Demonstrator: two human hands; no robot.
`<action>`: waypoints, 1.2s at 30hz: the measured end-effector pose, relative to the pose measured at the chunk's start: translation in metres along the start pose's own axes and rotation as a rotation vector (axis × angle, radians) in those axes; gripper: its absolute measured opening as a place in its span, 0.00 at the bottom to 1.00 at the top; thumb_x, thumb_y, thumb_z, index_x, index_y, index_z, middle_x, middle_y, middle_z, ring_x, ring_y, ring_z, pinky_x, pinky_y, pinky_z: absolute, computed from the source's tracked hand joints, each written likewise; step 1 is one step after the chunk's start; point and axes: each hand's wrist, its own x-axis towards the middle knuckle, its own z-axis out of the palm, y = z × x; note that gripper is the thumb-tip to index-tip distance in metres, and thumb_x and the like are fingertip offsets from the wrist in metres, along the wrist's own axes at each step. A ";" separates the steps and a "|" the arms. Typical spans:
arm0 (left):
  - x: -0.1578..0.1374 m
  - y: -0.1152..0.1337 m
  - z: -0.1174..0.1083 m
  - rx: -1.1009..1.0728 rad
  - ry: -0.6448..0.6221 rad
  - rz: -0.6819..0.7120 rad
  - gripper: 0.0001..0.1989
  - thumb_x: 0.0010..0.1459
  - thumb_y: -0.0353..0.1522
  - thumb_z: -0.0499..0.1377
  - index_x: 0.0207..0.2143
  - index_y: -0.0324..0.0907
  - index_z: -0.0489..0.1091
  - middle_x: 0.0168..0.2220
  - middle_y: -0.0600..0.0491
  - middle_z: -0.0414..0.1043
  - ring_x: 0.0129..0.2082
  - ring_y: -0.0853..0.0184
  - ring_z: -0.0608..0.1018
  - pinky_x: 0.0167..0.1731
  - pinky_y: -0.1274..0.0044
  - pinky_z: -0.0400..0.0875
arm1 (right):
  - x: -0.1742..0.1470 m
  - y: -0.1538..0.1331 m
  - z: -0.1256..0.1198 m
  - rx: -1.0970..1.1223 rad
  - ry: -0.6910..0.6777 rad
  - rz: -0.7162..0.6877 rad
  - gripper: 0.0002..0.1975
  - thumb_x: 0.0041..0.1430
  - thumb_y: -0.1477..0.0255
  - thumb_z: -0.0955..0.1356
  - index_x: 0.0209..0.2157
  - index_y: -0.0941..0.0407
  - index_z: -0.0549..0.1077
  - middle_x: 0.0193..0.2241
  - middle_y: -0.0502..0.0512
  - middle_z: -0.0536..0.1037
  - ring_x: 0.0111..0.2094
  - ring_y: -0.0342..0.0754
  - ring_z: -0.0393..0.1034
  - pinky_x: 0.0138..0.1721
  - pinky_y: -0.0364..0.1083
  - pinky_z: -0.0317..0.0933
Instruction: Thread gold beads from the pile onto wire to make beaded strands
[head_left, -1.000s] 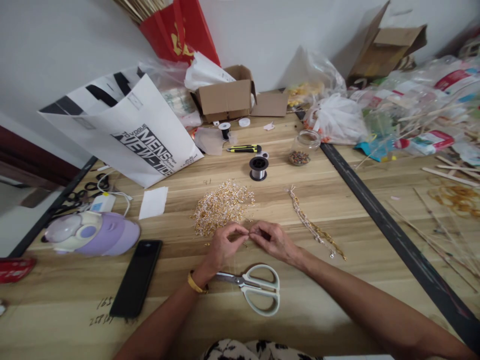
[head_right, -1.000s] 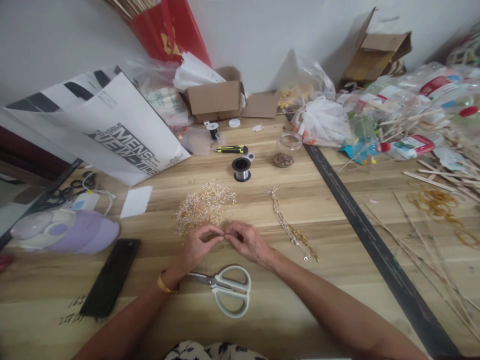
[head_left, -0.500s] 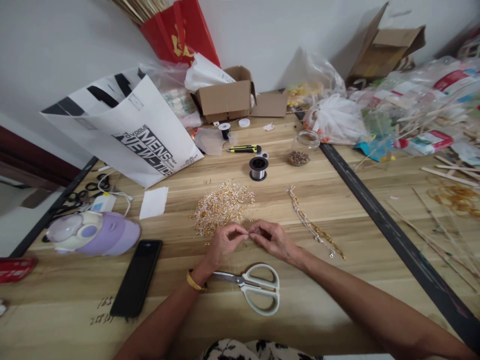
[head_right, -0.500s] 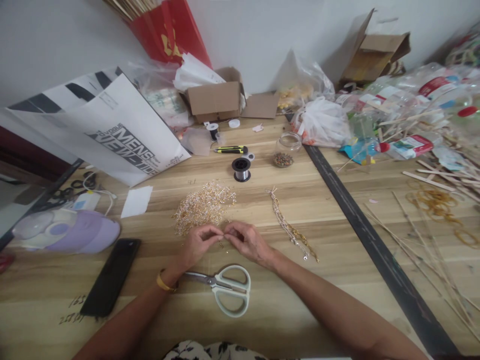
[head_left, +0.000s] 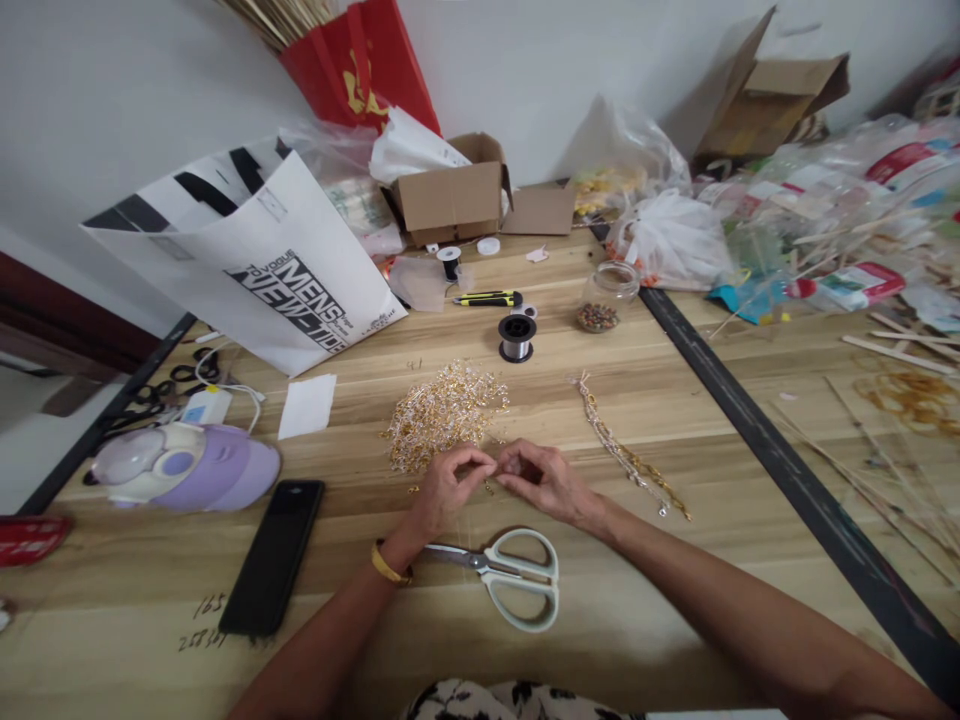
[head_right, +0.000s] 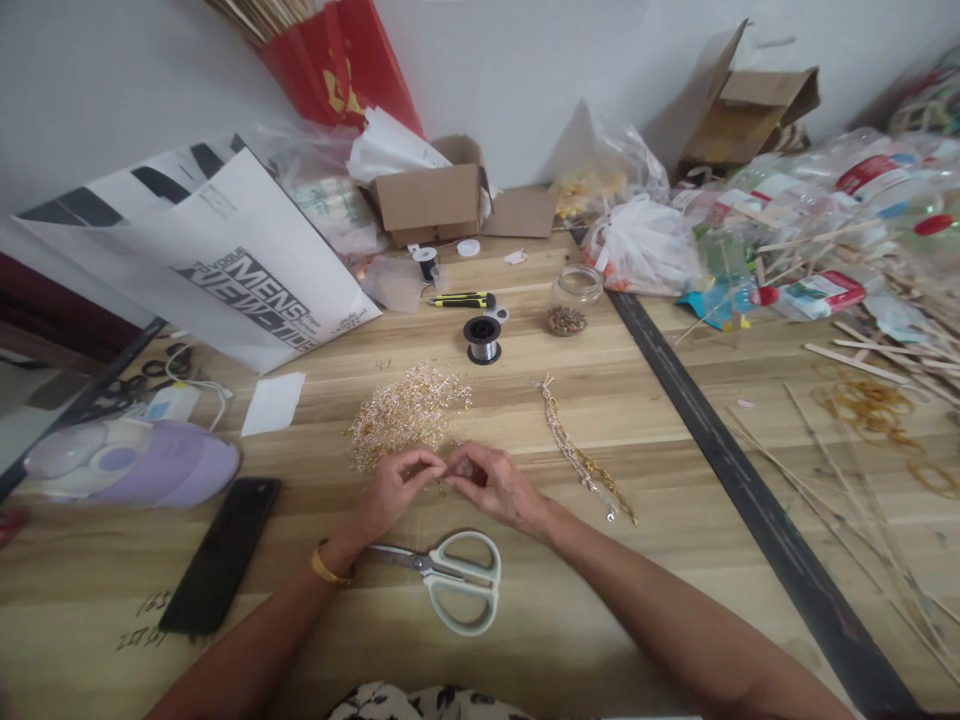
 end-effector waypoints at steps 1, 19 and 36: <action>0.000 0.000 0.000 0.002 -0.001 0.002 0.08 0.55 0.33 0.58 0.27 0.39 0.72 0.27 0.52 0.75 0.30 0.68 0.75 0.33 0.77 0.69 | 0.000 0.000 0.000 0.004 -0.005 -0.003 0.10 0.58 0.65 0.67 0.34 0.58 0.69 0.22 0.47 0.68 0.21 0.38 0.58 0.21 0.38 0.53; 0.000 0.004 -0.002 -0.027 0.031 0.009 0.07 0.54 0.31 0.58 0.26 0.38 0.72 0.26 0.52 0.74 0.28 0.68 0.74 0.33 0.78 0.68 | 0.000 -0.002 -0.004 -0.133 -0.009 -0.070 0.13 0.64 0.68 0.60 0.29 0.59 0.68 0.22 0.49 0.66 0.23 0.40 0.58 0.25 0.40 0.53; 0.000 0.003 -0.002 -0.070 0.030 0.009 0.07 0.54 0.32 0.59 0.26 0.37 0.72 0.26 0.52 0.73 0.28 0.69 0.74 0.32 0.78 0.67 | -0.001 -0.002 -0.001 -0.066 0.040 -0.075 0.08 0.58 0.67 0.67 0.34 0.58 0.70 0.23 0.48 0.68 0.21 0.38 0.58 0.20 0.38 0.53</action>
